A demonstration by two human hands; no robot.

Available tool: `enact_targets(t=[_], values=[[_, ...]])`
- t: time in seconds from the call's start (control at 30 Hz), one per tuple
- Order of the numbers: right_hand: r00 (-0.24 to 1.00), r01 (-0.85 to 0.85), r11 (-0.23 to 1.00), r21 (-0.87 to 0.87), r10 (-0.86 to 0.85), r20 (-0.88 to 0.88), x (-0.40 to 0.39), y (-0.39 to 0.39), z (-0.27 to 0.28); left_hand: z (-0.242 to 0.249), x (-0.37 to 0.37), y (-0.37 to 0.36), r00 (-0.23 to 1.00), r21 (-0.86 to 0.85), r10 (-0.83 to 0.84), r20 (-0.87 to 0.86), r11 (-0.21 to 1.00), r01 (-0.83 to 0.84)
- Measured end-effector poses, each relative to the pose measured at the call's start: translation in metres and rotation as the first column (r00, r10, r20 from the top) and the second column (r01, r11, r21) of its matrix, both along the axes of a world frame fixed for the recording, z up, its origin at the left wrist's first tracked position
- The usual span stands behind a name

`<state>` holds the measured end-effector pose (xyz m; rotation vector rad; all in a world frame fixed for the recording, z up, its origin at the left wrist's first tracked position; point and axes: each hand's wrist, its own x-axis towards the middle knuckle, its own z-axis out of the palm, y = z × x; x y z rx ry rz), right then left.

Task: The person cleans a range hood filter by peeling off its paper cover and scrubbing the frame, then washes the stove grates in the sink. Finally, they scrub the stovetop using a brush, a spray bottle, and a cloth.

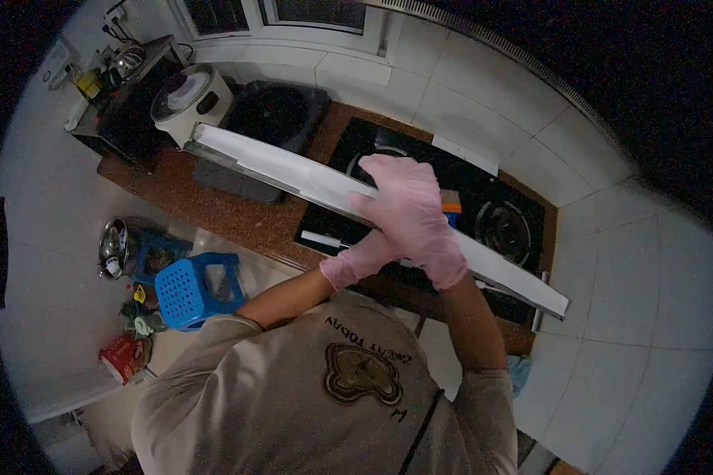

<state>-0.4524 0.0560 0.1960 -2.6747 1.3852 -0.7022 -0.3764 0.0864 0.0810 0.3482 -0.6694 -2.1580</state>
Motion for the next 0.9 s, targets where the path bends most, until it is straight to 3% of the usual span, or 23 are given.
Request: enact_targets(t=[0.03,0.07,0.1,0.13,0.23,0.37,0.43,0.47,0.53,0.57,0.6,0.63,0.7,0.73,0.83,0.9], values=[[1.000,0.005,0.996,-0.084,-0.002,0.031,0.013,-0.003,-0.010,-0.013,-0.006,-0.005,0.802,0.411,-0.007,-0.598,0.856,0.314],[0.999,0.006,0.996,-0.087,-0.003,0.034,0.021,-0.005,-0.015,-0.021,-0.009,-0.007,0.803,0.409,-0.009,-0.595,0.857,0.313],[0.996,0.038,0.998,-0.044,-0.041,-0.076,0.027,-0.008,-0.018,-0.030,-0.013,-0.008,0.930,0.019,-0.053,-0.364,0.998,0.065],[0.980,0.072,0.997,-0.003,-0.071,-0.188,0.031,-0.009,-0.020,-0.037,-0.015,-0.009,0.992,-0.430,0.038,-0.121,0.899,-0.087],[0.937,0.151,0.979,-0.138,-0.186,-0.295,0.043,-0.002,-0.021,-0.053,-0.017,-0.008,0.965,-0.457,-0.045,-0.260,0.886,-0.082],[0.912,0.185,0.977,-0.109,-0.212,-0.350,0.045,-0.001,-0.024,-0.056,-0.016,-0.008,0.983,-0.432,0.013,-0.181,0.897,-0.091],[0.970,0.133,0.987,0.087,-0.112,-0.217,0.040,0.001,-0.015,-0.048,-0.012,-0.003,0.995,-0.511,0.025,-0.098,0.857,-0.072],[0.970,0.131,0.988,0.086,-0.109,-0.219,0.036,0.004,-0.015,-0.033,-0.006,0.000,0.995,-0.511,0.028,-0.099,0.856,-0.075],[0.993,0.092,0.995,-0.032,-0.089,0.082,0.027,0.014,-0.013,-0.010,0.004,0.005,0.961,-0.653,0.145,0.237,0.756,0.047],[0.993,0.090,0.995,-0.032,-0.087,0.081,0.027,0.020,-0.011,-0.011,0.002,0.005,0.960,-0.653,0.146,0.237,0.756,0.046],[0.990,0.086,0.996,-0.035,-0.081,0.117,0.028,0.027,-0.008,-0.011,-0.001,0.005,1.000,-0.506,0.025,-0.018,0.862,-0.031],[0.985,0.084,0.996,-0.040,-0.077,0.155,0.029,0.034,-0.006,-0.013,-0.003,0.004,0.956,-0.328,-0.051,-0.289,0.943,-0.049],[0.983,0.006,1.000,0.030,-0.011,0.183,0.045,0.057,-0.016,-0.020,0.005,0.008,0.833,-0.029,-0.157,-0.530,0.986,0.167],[0.991,-0.036,0.999,0.031,0.032,0.128,0.052,0.064,-0.025,-0.020,-0.003,0.014,0.981,-0.352,0.077,-0.177,0.926,-0.136],[0.996,-0.013,0.999,0.030,0.010,0.091,0.069,0.059,-0.034,-0.032,-0.009,0.009,0.964,-0.343,0.007,-0.266,0.934,-0.102],[0.996,0.030,0.998,0.055,-0.035,0.084,0.070,0.056,-0.044,-0.030,-0.010,0.012,0.977,-0.370,0.052,-0.208,0.920,-0.128]])
